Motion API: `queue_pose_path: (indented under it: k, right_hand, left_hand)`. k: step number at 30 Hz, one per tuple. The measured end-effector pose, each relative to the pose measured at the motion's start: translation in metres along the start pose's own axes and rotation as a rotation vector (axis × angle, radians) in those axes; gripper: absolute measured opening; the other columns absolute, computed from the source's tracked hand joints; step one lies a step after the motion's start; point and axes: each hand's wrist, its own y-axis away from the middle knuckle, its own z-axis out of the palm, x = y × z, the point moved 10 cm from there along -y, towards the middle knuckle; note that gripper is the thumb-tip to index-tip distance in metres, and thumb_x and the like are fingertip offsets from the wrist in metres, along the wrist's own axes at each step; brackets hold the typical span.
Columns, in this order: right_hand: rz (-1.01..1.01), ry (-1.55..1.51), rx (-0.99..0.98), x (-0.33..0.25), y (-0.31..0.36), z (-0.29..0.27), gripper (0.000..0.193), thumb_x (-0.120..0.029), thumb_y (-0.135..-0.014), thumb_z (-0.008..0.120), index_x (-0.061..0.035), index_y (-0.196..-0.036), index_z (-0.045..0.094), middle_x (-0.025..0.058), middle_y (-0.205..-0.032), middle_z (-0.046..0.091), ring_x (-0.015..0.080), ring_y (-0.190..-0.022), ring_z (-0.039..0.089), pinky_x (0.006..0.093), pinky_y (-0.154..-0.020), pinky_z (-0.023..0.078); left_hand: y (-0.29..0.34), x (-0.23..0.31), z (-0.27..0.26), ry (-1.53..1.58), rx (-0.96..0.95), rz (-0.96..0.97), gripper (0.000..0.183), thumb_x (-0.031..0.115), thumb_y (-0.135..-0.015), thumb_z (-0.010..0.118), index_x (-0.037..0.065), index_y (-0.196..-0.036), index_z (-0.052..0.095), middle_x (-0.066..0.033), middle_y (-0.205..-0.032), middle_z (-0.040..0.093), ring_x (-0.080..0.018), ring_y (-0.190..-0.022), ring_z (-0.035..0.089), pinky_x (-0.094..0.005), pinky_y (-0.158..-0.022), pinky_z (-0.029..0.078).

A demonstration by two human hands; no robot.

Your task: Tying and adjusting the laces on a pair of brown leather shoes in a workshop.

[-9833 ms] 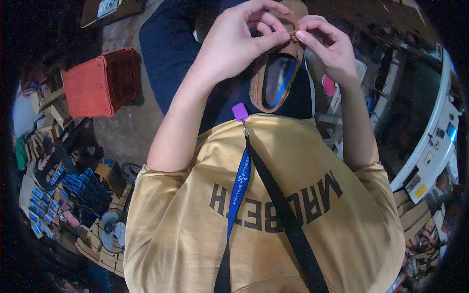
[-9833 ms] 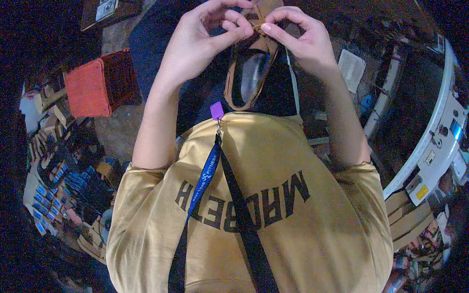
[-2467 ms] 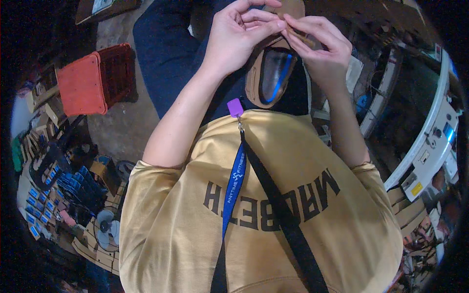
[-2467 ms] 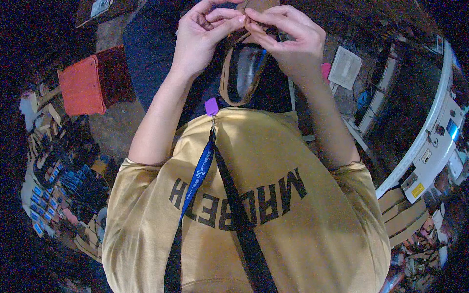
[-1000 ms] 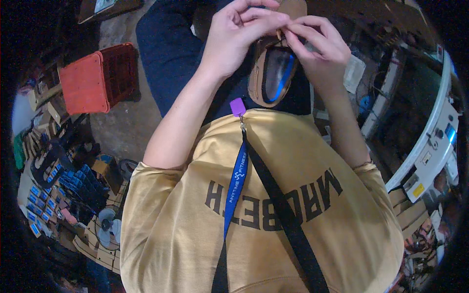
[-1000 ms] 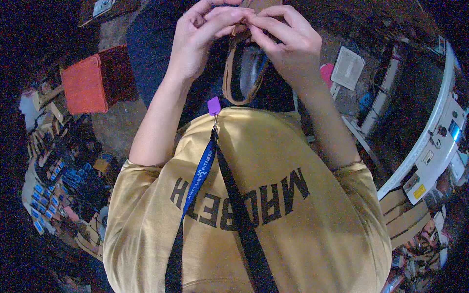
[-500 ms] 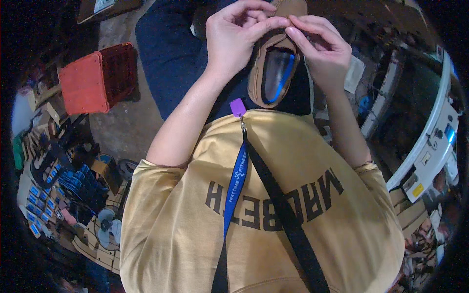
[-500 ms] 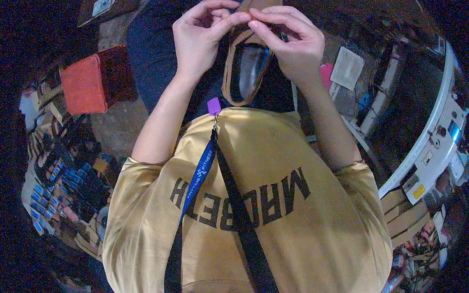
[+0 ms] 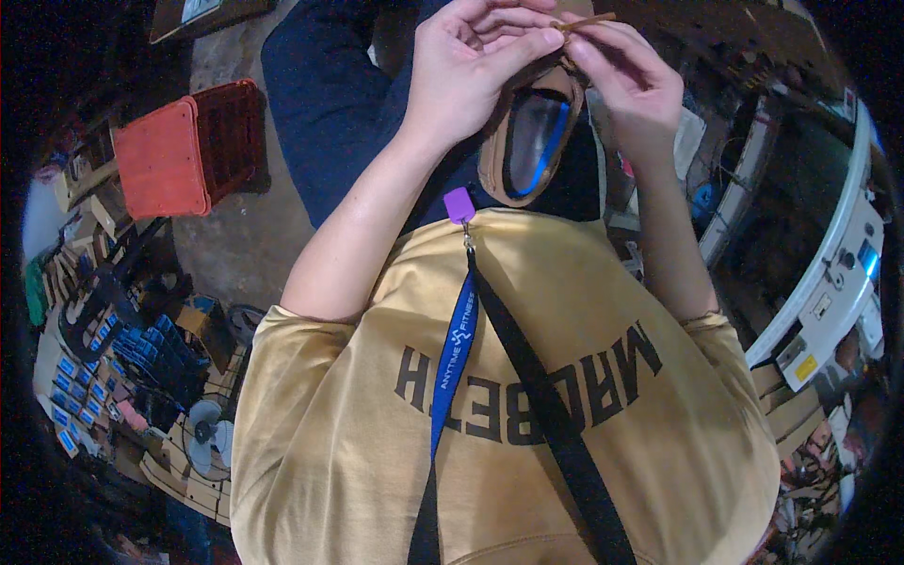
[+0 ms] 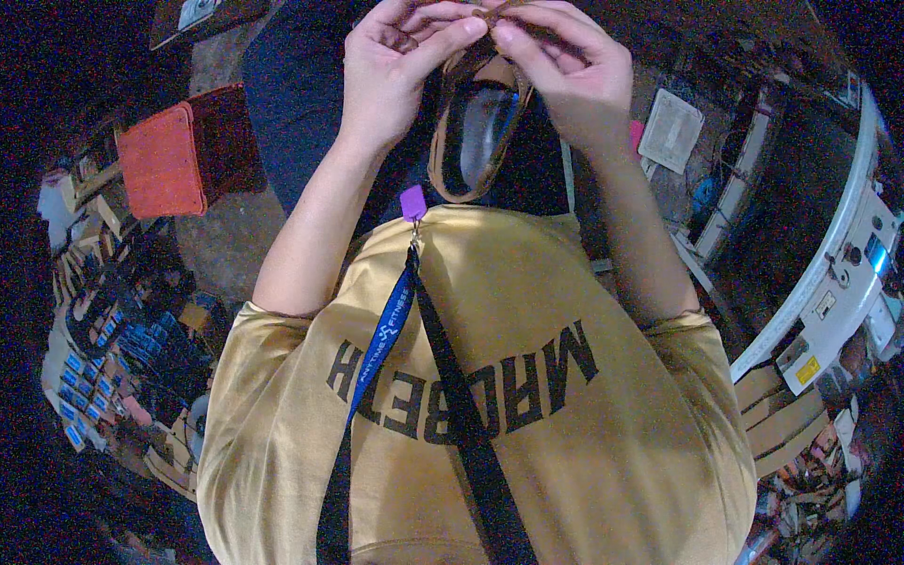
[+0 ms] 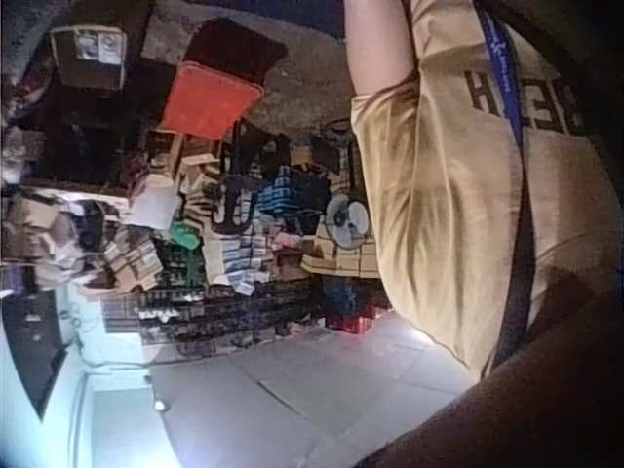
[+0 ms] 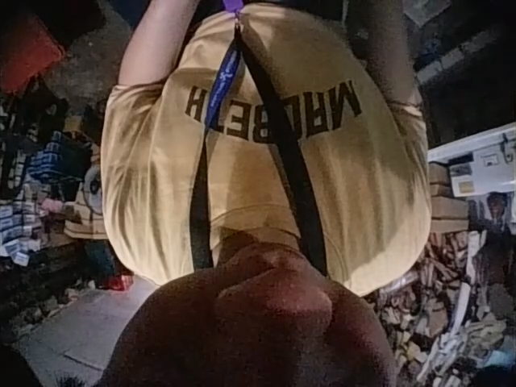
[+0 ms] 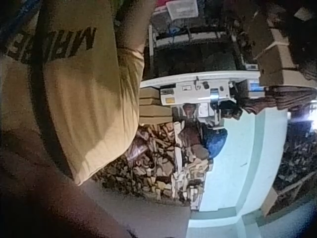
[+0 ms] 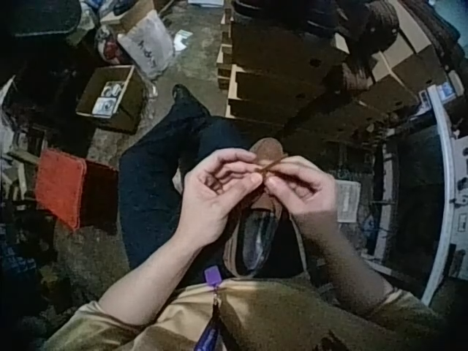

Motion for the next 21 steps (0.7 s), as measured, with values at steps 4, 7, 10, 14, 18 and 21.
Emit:
queue_pose_path:
  k: [4, 7, 10, 14, 18, 21]
  right_hand:
    - [-0.321, 0.384, -0.046, -0.03, 0.003, 0.011, 0.028, 0.002, -0.084, 0.083, -0.0003, -0.111, 0.077, 0.0094, -0.106, 0.075, 0.0158, -0.096, 0.071, 0.0269, -0.087, 0.057]
    - [-0.463, 0.596, -0.036, -0.048, 0.007, 0.017, 0.027, 0.001, -0.082, 0.084, -0.003, -0.108, 0.08, 0.0097, -0.103, 0.075, 0.0164, -0.091, 0.072, 0.0266, -0.082, 0.057]
    - [-0.505, 0.67, -0.043, -0.057, 0.008, 0.021, 0.027, 0.001, -0.08, 0.084, -0.0043, -0.106, 0.081, 0.0099, -0.101, 0.075, 0.017, -0.088, 0.072, 0.0269, -0.078, 0.058]
    - [-0.478, 0.671, -0.077, -0.06, 0.007, 0.031, 0.026, 0.002, -0.079, 0.084, -0.0029, -0.104, 0.081, 0.0104, -0.098, 0.076, 0.017, -0.087, 0.073, 0.0271, -0.078, 0.058]
    - [-0.487, 0.496, -0.126, -0.048, 0.003, 0.027, 0.024, 0.002, -0.079, 0.084, -0.0007, -0.102, 0.08, 0.0107, -0.098, 0.077, 0.0167, -0.087, 0.073, 0.0269, -0.078, 0.058]
    - [-0.448, 0.475, -0.086, -0.048, 0.001, 0.026, 0.02, 0.002, -0.081, 0.083, 0.0013, -0.101, 0.079, 0.0107, -0.098, 0.078, 0.0153, -0.086, 0.073, 0.0259, -0.078, 0.058]
  left_hand:
    - [-0.001, -0.002, -0.005, -0.005, 0.031, -0.026, 0.026, 0.002, -0.098, 0.071, -0.002, -0.123, 0.065, -0.0082, -0.104, 0.074, -0.0116, -0.095, 0.071, -0.0243, -0.086, 0.058]
    - [0.0, -0.009, -0.006, -0.031, 0.002, -0.105, 0.018, 0.003, -0.098, 0.071, -0.002, -0.115, 0.07, -0.009, -0.1, 0.076, -0.0118, -0.091, 0.072, -0.0246, -0.085, 0.058]
    - [0.003, 0.014, 0.0, -0.183, 0.028, -0.131, 0.012, 0.004, -0.098, 0.071, -0.003, -0.107, 0.075, -0.0085, -0.097, 0.076, -0.0112, -0.089, 0.072, -0.024, -0.082, 0.058]
    - [0.0, 0.034, 0.001, -0.557, -0.021, -0.119, 0.01, 0.002, -0.095, 0.072, -0.004, -0.102, 0.076, -0.0071, -0.093, 0.077, -0.0102, -0.086, 0.07, -0.0238, -0.08, 0.056]
    - [-0.009, 0.03, 0.0, -0.417, -0.148, -0.106, 0.008, 0.001, -0.094, 0.073, -0.002, -0.099, 0.077, -0.0064, -0.09, 0.077, -0.0098, -0.083, 0.069, -0.0246, -0.079, 0.055]
    - [-0.014, 0.027, -0.007, -0.407, -0.122, -0.095, 0.007, 0.002, -0.094, 0.073, -0.001, -0.098, 0.078, -0.0063, -0.089, 0.077, -0.0094, -0.081, 0.069, -0.0245, -0.077, 0.055]
